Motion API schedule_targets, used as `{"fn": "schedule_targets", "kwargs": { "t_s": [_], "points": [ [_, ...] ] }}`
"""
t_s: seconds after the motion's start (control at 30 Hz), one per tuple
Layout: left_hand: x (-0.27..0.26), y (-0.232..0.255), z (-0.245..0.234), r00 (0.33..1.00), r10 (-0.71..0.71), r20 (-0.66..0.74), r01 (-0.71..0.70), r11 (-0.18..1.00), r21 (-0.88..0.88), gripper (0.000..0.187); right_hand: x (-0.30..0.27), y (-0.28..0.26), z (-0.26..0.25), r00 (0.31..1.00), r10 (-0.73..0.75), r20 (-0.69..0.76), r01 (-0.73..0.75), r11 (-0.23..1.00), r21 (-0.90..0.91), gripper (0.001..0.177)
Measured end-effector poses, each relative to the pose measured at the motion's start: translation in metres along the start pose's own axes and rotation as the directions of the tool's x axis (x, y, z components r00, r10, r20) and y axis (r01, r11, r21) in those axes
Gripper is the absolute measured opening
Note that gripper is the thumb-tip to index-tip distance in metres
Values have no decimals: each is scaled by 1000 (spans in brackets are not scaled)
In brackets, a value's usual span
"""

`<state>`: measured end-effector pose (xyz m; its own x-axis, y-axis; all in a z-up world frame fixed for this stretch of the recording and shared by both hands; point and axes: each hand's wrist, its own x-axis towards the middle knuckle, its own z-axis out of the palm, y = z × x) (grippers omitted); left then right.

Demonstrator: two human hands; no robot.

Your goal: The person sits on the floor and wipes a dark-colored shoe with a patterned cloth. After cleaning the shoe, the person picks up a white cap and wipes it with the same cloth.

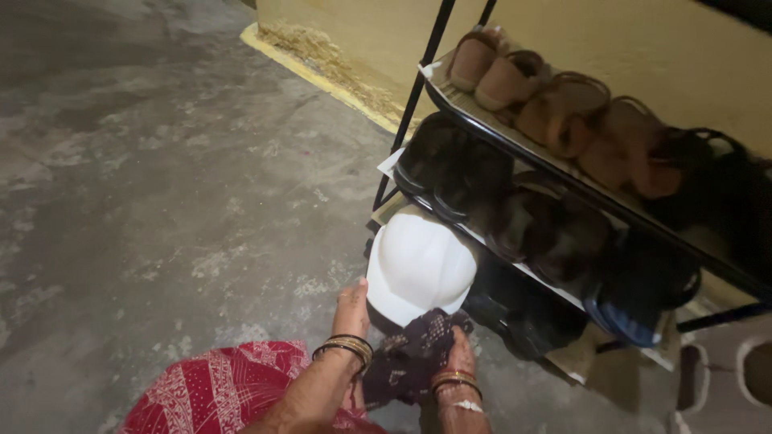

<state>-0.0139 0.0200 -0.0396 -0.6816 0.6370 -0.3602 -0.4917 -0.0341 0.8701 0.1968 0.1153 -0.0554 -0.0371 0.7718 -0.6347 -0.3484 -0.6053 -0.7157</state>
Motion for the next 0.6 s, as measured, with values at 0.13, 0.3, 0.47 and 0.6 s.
{"fn": "schedule_targets", "kwargs": {
  "t_s": [0.13, 0.3, 0.47, 0.6],
  "points": [
    [-5, 6, -3, 979, 75, 189, -68, 997, -44, 62, 19, 19, -39, 999, -28, -42, 24, 996, -87, 60],
    [-32, 38, -4, 941, -331, 65, 335, 940, -58, 72, 13, 32, -107, 985, -152, -79, 114, 925, -363, 71],
    [-61, 56, -7, 901, -434, 2, 434, 899, 59, 79, -47, 22, -130, 999, 10, 47, -3, 989, -147, 62],
    [-76, 48, -14, 977, -212, 30, 194, 936, 294, 81, -145, 1, -137, 947, 24, 320, -8, 999, -52, 52]
  ]
}}
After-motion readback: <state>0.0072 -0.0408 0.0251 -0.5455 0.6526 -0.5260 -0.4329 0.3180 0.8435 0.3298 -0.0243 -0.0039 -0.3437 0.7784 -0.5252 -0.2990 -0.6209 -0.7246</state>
